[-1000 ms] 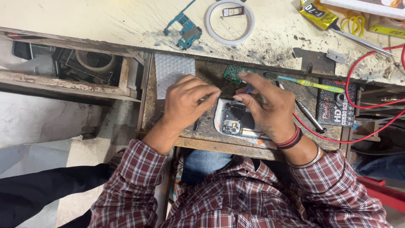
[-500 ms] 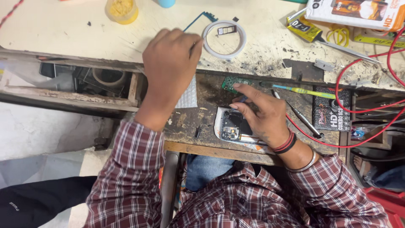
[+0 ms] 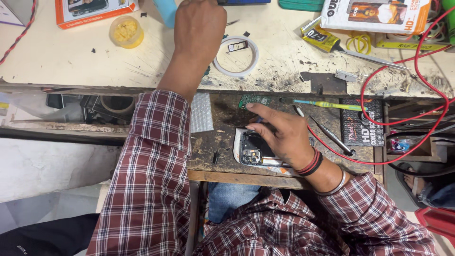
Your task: The person reassembles a smartphone by connecting internal ribbon cables, placing the battery, and fitting the metal frame and back cover. They use a screwdriver to secure screws and a prying tool to align components.
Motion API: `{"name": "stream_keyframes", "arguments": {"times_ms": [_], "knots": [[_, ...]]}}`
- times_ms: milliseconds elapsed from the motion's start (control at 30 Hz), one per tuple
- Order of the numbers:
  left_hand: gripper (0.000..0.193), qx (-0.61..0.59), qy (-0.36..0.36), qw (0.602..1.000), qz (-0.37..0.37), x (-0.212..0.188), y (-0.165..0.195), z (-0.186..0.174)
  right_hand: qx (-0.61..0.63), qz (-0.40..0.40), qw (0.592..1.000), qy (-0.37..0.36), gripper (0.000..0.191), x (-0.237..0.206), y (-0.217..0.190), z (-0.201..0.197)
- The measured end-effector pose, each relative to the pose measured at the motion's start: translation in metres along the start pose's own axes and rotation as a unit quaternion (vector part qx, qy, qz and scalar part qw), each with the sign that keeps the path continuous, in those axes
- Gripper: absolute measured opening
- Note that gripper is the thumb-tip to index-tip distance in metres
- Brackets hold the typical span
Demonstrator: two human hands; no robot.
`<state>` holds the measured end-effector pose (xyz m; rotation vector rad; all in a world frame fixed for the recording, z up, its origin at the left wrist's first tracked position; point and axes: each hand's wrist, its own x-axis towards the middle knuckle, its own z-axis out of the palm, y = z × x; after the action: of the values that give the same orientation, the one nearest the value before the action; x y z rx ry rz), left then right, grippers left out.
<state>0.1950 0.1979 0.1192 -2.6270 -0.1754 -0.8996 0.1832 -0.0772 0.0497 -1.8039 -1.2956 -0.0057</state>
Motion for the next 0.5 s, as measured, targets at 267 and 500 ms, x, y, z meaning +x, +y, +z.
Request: {"name": "stream_keyframes", "arguments": {"times_ms": [267,500], "knots": [[0.011,-0.196,0.045,0.977,-0.069,-0.044,0.019,-0.052,0.049,-0.097,0.993,-0.039,0.046,0.003,-0.004,-0.006],[0.014,-0.384,0.103,0.908,-0.132,-0.133,0.059,-0.073,-0.059,-0.017,0.997,-0.056,0.043,0.003,-0.008,-0.004]]}}
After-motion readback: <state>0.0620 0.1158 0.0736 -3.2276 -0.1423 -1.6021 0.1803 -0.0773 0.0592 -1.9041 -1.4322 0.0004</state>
